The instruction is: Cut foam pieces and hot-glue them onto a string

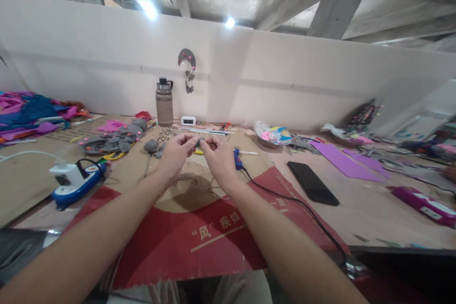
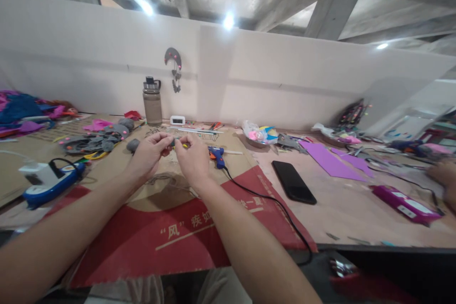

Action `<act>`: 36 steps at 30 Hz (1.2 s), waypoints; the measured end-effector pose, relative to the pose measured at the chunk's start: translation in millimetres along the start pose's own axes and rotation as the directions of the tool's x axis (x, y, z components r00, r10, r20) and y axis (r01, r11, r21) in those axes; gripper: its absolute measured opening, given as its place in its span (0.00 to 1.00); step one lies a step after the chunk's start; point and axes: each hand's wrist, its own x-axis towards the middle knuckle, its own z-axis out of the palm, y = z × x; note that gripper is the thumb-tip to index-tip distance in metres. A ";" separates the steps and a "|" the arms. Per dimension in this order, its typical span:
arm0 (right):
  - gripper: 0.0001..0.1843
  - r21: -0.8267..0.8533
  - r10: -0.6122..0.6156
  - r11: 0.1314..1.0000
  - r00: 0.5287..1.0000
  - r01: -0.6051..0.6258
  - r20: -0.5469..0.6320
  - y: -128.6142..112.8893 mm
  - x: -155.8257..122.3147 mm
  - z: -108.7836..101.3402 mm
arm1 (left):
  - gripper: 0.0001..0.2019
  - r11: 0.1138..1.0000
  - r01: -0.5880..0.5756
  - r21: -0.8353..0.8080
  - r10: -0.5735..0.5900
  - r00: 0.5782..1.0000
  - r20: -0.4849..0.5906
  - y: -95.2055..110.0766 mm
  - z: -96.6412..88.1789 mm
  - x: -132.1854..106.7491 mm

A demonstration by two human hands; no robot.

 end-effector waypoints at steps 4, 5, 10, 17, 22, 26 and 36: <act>0.10 0.094 0.057 0.994 0.998 -0.054 -0.035 -2.2 -0.6 0.2 | 0.08 0.999 0.039 -0.031 -0.039 0.999 0.008 1.0 -0.3 0.7; 0.12 0.112 0.067 0.992 0.997 -0.061 -0.045 -2.5 -0.8 -0.2 | 0.08 0.998 0.052 -0.042 -0.051 0.999 0.014 1.1 -0.5 1.1; 0.11 0.125 0.020 0.992 1.000 -0.022 0.016 1.2 -1.4 -1.8 | 0.07 0.993 0.096 -0.061 -0.094 0.995 0.034 0.8 -0.2 0.6; 0.11 0.157 0.060 0.986 0.998 -0.063 0.024 11.0 1.0 -0.1 | 0.07 0.987 0.143 -0.077 -0.138 0.988 0.069 -1.6 0.9 0.0; 0.10 0.184 0.113 0.976 0.993 -0.116 0.024 12.7 2.8 -1.7 | 0.11 0.993 0.117 0.029 -0.119 0.989 0.089 -2.8 -2.1 0.9; 0.09 0.160 0.131 0.978 0.991 -0.136 0.043 10.6 1.8 -4.0 | 0.09 0.950 -0.015 0.311 -0.009 0.997 0.077 6.4 -2.9 -2.2; 0.09 0.135 0.106 0.984 0.992 -0.115 0.073 5.1 -4.5 -3.6 | 0.09 0.914 -0.041 0.404 0.003 0.995 0.095 10.2 -7.1 -0.4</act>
